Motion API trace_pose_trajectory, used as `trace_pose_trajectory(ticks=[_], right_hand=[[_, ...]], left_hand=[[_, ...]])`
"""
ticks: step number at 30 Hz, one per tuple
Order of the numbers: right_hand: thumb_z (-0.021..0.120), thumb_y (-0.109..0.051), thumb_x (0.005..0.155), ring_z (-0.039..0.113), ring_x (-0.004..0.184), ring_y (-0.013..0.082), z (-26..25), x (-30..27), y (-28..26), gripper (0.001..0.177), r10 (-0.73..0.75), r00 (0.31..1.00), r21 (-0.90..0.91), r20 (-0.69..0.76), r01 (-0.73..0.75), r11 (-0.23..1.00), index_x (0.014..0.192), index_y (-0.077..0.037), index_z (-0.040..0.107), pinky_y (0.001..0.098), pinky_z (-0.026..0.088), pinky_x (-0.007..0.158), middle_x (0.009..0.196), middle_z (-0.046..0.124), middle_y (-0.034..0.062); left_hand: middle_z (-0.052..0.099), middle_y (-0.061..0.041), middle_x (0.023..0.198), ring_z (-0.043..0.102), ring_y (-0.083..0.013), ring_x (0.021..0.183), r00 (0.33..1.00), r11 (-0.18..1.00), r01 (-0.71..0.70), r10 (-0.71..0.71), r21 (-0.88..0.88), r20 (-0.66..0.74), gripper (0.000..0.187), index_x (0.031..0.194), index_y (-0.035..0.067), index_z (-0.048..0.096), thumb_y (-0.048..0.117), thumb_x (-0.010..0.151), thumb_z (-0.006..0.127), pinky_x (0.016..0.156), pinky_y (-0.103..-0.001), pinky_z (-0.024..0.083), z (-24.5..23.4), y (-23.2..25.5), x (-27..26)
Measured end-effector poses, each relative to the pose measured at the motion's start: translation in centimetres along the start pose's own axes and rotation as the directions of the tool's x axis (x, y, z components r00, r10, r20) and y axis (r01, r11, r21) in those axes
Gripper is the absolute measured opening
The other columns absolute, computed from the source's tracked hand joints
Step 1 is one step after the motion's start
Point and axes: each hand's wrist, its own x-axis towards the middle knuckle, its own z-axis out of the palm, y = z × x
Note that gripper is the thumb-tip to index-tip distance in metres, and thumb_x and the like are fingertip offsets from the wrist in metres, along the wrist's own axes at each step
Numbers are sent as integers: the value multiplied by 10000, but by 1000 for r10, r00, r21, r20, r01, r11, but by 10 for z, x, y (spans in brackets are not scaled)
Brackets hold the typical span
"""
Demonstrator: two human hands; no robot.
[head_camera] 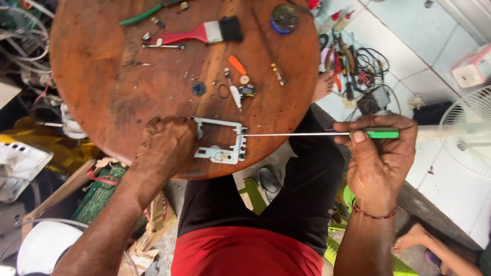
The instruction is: The person uses a screwdriver to unscrew and remove components from a white plastic frame on a wooden table. They then use a utility knife to scrape a small metal piece and a cloth to clean it before reinserting it into the frame.
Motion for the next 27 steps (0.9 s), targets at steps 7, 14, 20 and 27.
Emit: trace_pose_trajectory(ticks=[7, 14, 20, 27], right_hand=[[599, 44, 1032, 764, 1096, 375, -49, -9, 57, 211, 64, 939, 321, -338, 52, 946, 1184, -74, 513, 382, 706, 941, 1092, 695, 186], [589, 4, 1044, 724, 1190, 345, 13, 13, 105, 169, 58, 908, 412, -415, 131, 901, 1102, -138, 518, 344, 682, 939, 1123, 703, 145], [570, -54, 1074, 682, 1203, 271, 64, 20, 143, 177, -208, 924, -6, -321, 218, 976, 1120, -144, 424, 288, 620, 921, 1156, 662, 131], [594, -196, 1045, 644, 1159, 280, 73, 8, 172, 229, -221, 974, -504, -54, 164, 848, 1230, -70, 545, 341, 562, 941, 1239, 695, 126]], left_hand=[[743, -73, 874, 760, -332, 886, 993, 992, 114, -112, -62, 40, 222, 901, 134, 663, 332, 816, 716, 836, -467, 593, 14, -2, -10], [750, -104, 917, 765, -382, 872, 936, 894, 351, -344, -279, 77, 245, 990, 169, 689, 385, 874, 696, 801, -561, 610, 22, 9, -20], [724, -165, 864, 750, -409, 847, 888, 700, 320, -457, -638, -56, 352, 1076, 125, 697, 409, 879, 765, 771, -546, 604, 50, 6, -47], [717, -93, 828, 680, -249, 742, 880, 862, 48, -276, -505, -388, 535, 958, 70, 711, 564, 968, 506, 644, -401, 559, 51, -33, -38]])
